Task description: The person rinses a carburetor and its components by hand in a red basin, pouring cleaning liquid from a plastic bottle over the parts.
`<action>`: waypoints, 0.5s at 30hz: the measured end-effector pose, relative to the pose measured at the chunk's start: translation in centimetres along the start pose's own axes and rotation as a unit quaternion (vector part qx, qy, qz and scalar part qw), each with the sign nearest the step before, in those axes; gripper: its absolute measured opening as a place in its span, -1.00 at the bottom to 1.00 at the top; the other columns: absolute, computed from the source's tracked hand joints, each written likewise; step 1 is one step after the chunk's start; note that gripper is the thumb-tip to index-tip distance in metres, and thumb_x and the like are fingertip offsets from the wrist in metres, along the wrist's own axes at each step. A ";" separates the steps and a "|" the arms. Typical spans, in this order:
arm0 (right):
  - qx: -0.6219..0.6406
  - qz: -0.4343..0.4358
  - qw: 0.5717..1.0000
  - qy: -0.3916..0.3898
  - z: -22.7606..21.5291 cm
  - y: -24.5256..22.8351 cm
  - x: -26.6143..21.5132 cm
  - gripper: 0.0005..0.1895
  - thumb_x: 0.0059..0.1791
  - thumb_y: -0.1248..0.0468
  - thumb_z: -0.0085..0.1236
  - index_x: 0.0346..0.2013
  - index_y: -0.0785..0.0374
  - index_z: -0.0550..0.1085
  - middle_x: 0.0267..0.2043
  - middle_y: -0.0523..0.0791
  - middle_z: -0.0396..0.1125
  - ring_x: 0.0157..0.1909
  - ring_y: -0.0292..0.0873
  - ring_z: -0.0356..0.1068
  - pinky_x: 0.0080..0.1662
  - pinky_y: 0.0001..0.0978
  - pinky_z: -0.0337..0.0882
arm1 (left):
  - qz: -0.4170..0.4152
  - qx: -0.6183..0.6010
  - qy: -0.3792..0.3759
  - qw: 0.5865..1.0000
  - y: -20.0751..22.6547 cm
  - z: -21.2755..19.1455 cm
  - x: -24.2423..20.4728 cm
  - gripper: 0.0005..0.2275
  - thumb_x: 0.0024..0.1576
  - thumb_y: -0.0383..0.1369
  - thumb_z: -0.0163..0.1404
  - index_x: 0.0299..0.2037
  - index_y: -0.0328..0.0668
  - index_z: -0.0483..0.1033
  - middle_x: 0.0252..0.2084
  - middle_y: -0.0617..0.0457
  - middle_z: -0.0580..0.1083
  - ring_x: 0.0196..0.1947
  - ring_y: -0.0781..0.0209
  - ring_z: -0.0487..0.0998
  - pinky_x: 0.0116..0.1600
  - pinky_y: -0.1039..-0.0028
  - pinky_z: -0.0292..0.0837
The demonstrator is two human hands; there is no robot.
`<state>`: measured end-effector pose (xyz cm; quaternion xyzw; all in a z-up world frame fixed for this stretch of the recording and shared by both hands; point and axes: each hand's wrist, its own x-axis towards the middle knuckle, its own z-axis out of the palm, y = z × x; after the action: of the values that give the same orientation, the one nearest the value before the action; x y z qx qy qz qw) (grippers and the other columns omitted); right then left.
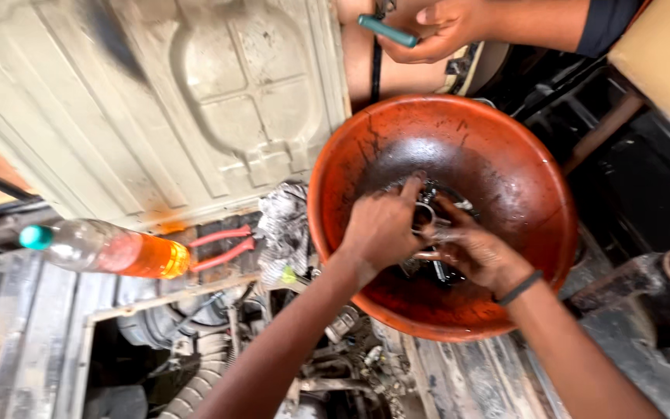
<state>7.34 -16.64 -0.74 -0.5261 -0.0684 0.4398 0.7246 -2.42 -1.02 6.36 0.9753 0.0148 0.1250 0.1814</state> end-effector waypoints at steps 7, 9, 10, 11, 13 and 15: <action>-0.001 -0.139 0.990 0.006 -1.4 2.4 1.0 -0.32 -0.04 0.19 0.32 0.34 0.10 0.28 -0.15 -0.16 0.42 -0.20 -0.22 0.44 -0.11 -0.22 0.57 | 0.073 -0.111 0.059 0.989 -1.5 0.0 -0.4 -0.20 -0.20 -0.10 0.39 0.23 -0.27 0.30 0.05 -0.26 0.49 0.04 -0.26 0.51 0.11 0.09 0.44; 0.004 -0.128 0.990 0.058 -2.3 2.8 0.7 -0.40 -0.04 0.08 0.26 0.25 0.12 0.33 -0.12 -0.15 0.47 -0.15 -0.24 0.49 -0.11 -0.28 0.57 | 0.094 -0.126 0.060 0.986 -3.7 -0.6 -0.2 -0.24 -0.11 -0.20 0.35 0.31 -0.23 0.30 0.18 -0.28 0.43 0.19 -0.20 0.43 0.26 0.15 0.36; 0.008 -0.110 0.988 0.110 -2.9 2.9 0.5 -0.44 -0.05 -0.03 0.20 0.16 0.13 0.38 -0.10 -0.15 0.53 -0.10 -0.26 0.55 -0.11 -0.33 0.56 | 0.044 -0.108 0.021 0.993 -5.5 -1.2 -0.6 -0.27 -0.10 -0.22 0.34 0.31 -0.15 0.34 0.21 -0.24 0.41 0.23 -0.15 0.41 0.29 0.18 0.32; 0.012 -0.111 0.987 0.113 -3.5 3.1 0.3 -0.44 -0.05 -0.03 0.20 0.16 0.13 0.38 -0.10 -0.15 0.53 -0.10 -0.26 0.55 -0.11 -0.33 0.56 | 0.014 -0.094 -0.001 0.995 -8.0 -2.2 -0.8 -0.41 -0.03 -0.30 0.22 0.29 -0.05 0.45 0.25 -0.12 0.46 0.30 -0.07 0.43 0.35 0.27 0.37; 0.033 -0.161 0.983 0.078 -4.6 3.0 0.2 -0.47 -0.02 -0.11 0.15 0.10 0.11 0.39 -0.06 -0.18 0.51 -0.12 -0.27 0.53 -0.13 -0.34 0.54 | -0.012 0.061 0.016 0.998 -14.3 -6.9 -1.2 -0.44 0.05 -0.10 0.31 0.19 -0.20 0.46 0.35 -0.15 0.37 0.34 -0.14 0.36 0.40 0.18 0.24; 0.066 -0.171 0.981 0.071 -5.0 3.4 0.7 -0.48 0.02 -0.11 0.12 0.10 0.15 0.42 -0.08 -0.15 0.51 -0.13 -0.24 0.54 -0.15 -0.32 0.54 | -0.089 0.151 -0.015 0.984 -19.7 -12.5 -4.3 -0.34 -0.08 -0.12 0.23 0.29 -0.06 0.43 0.28 -0.15 0.43 0.32 -0.15 0.38 0.37 0.12 0.26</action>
<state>8.64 -19.49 -6.02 -0.4878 -0.0761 0.2745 0.8251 -9.40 21.41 9.58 0.9881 0.1175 0.0896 0.0430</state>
